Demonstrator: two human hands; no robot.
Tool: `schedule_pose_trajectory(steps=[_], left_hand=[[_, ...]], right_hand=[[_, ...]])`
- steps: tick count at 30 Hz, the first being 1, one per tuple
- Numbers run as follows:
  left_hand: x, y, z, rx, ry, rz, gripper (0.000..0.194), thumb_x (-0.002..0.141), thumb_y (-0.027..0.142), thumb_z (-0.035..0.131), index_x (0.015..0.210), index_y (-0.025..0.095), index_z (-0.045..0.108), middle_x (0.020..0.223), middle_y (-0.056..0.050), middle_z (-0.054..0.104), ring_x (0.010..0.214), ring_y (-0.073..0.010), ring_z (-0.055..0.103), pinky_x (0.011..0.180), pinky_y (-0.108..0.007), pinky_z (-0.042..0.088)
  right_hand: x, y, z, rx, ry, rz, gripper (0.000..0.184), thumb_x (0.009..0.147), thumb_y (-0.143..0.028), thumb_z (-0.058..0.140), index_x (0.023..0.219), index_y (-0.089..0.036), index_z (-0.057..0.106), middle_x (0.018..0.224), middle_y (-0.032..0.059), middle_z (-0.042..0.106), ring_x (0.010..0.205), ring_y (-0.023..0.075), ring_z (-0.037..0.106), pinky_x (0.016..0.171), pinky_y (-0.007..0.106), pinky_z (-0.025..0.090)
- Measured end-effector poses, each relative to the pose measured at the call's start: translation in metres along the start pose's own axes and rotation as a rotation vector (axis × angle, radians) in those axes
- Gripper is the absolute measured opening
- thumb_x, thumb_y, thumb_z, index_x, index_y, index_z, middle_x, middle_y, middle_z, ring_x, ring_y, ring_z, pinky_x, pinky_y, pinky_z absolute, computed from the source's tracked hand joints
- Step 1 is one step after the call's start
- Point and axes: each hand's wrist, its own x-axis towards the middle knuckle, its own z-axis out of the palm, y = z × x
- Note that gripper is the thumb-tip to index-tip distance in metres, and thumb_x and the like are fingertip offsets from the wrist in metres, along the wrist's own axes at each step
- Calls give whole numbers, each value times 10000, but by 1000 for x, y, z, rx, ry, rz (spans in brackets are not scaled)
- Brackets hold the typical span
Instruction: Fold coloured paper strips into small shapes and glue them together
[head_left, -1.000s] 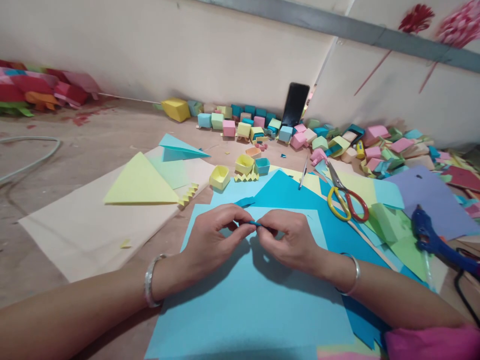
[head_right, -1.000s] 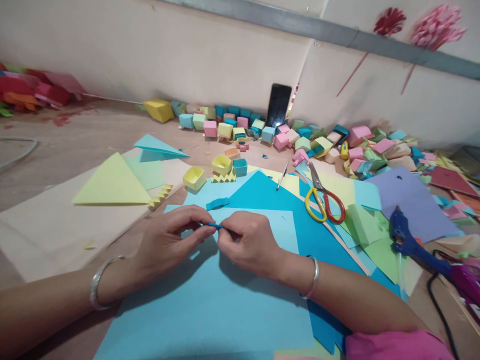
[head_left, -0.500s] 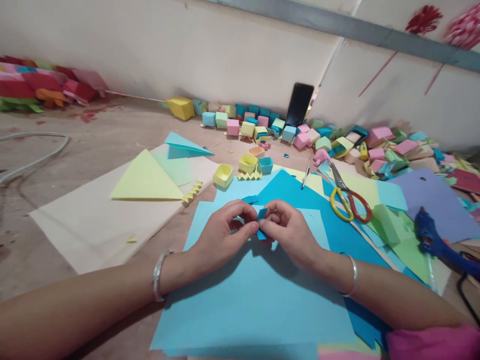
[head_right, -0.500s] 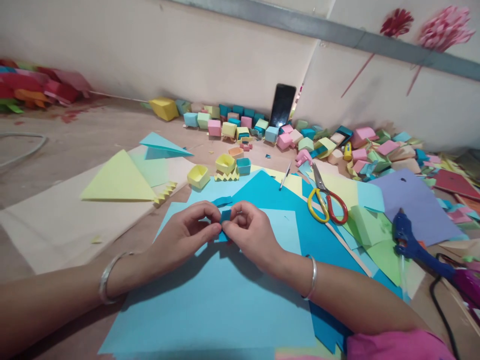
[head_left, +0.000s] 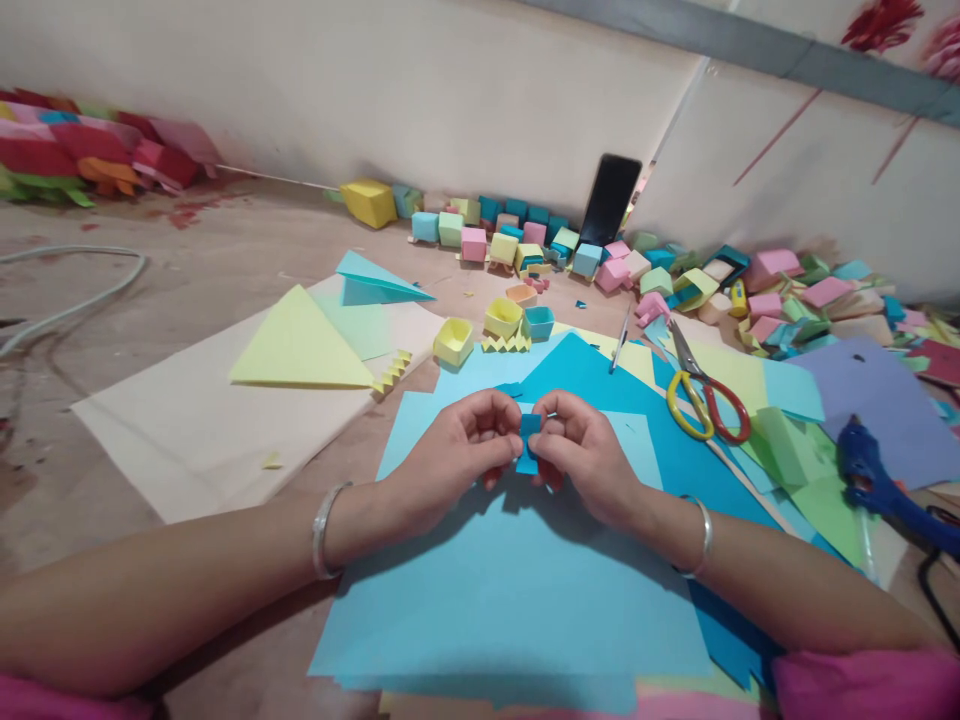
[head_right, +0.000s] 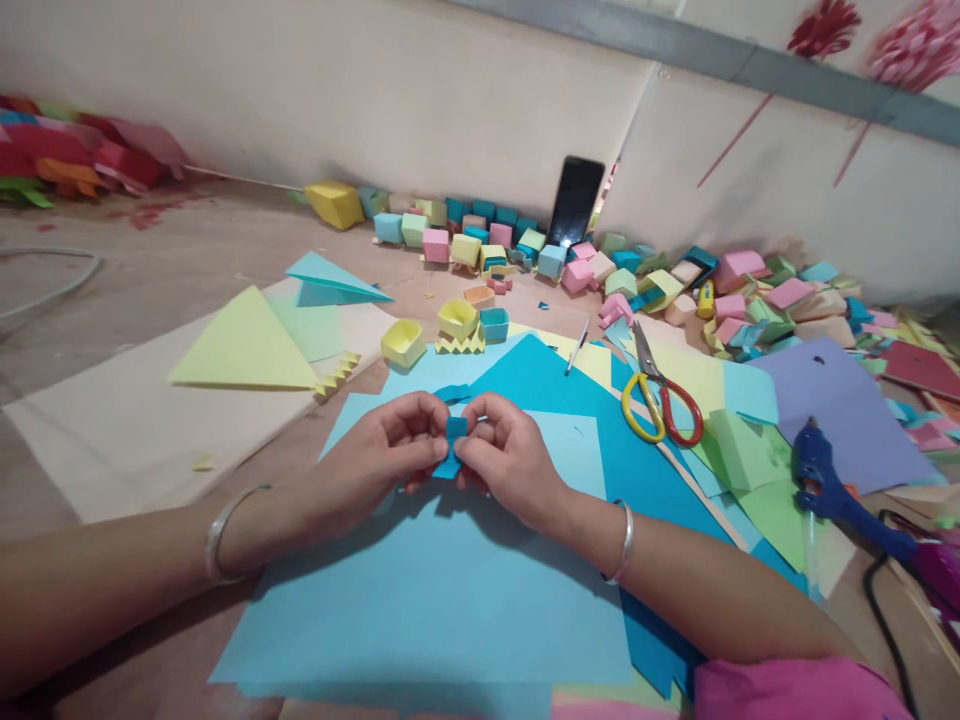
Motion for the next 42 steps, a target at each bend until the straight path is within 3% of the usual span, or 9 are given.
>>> schedule_pose_trajectory(steps=[8,15,25,38,42], left_hand=[[1,-4,3,-36,-11,-52,116,760,118,560,819,199,501,665,51,546,544,-62,490,457,-173,358],[1,0,4,-90,-52,-13,94,797,121,549,820,202,507,671,43,601,566,-67,526,468,-161,389],[0,-3,1,-47,-19,30,139,715,67,536,766,193,562,650,66,546,507,-52,516,501,-187,403],[0,4,-2,50,46,27,32,774,186,585,798,183,607,635,33,570,550,-92,546,550,-231,450],[1,3,-3,77,49,58,148,745,258,686,808,173,582,738,18,582,605,-94,546,539,-228,461]], right_hand=[[0,2,3,58,-34,-59,139,738,-153,572,822,-215,480,433,-121,497,362,59,472,355,137,306],[6,8,-3,87,-70,-143,96,732,-129,562,791,-206,559,505,-67,585,403,65,513,392,159,397],[7,5,-9,-244,34,-524,189,724,-62,499,720,-194,635,674,-21,641,511,68,551,462,182,439],[12,13,-15,-428,54,-684,210,785,-63,512,791,-210,662,766,12,689,689,131,634,615,269,522],[11,11,-14,-505,32,-735,202,812,-63,511,803,-209,651,779,14,688,725,133,634,676,288,522]])
